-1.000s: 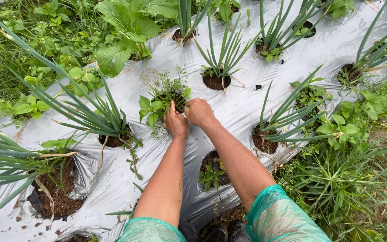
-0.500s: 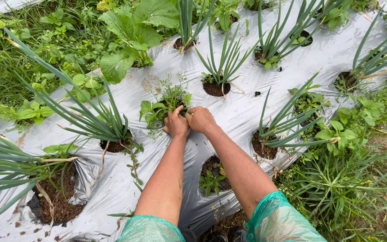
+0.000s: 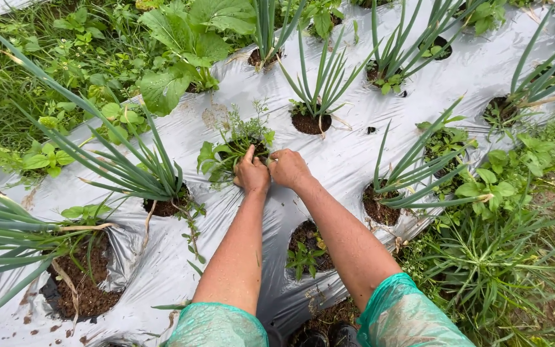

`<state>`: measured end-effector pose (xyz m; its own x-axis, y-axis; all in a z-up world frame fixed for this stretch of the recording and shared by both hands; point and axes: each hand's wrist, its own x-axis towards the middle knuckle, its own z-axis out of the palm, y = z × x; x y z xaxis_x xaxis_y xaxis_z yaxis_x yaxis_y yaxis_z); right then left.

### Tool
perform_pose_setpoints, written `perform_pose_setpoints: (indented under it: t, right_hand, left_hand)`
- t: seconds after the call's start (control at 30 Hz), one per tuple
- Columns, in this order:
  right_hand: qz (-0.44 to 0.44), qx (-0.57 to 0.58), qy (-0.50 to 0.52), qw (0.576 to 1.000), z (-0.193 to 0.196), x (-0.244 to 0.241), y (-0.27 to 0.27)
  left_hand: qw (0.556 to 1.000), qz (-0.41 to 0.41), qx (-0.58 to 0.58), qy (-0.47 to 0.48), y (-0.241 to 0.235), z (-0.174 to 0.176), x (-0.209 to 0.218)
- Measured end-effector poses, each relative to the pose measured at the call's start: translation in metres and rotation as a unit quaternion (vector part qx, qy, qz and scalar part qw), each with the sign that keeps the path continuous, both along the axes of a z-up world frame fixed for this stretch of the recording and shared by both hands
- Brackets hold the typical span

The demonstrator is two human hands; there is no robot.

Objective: Manual weeding of onion plants in a field using a small knife and hands to clear weeds from the soil and plastic mulch.

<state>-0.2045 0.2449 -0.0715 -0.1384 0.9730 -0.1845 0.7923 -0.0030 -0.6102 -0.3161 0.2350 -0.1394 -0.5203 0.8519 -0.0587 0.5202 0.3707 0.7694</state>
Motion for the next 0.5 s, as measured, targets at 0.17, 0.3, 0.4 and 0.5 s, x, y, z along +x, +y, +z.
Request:
perform_pose_setpoints:
  t: [0.17,0.3,0.4,0.5]
  right_hand:
    - [0.007,0.007,-0.011,1.000,-0.008,-0.009,-0.001]
    - [0.012,0.011,-0.048,0.999,0.010,-0.005,-0.004]
    - [0.021,0.019,-0.046,0.999,0.016,-0.008,-0.007]
    - [0.006,0.018,-0.039,0.999,-0.004,-0.011,-0.006]
  left_hand:
    - [0.996,0.050,0.066,0.010,0.014,-0.033,-0.003]
    - [0.993,0.070,0.096,-0.008,0.010,-0.029,-0.002]
    - [0.990,0.068,0.118,-0.028,0.010,-0.030,-0.003]
    - [0.986,0.071,0.144,-0.044,0.013,-0.035,-0.001]
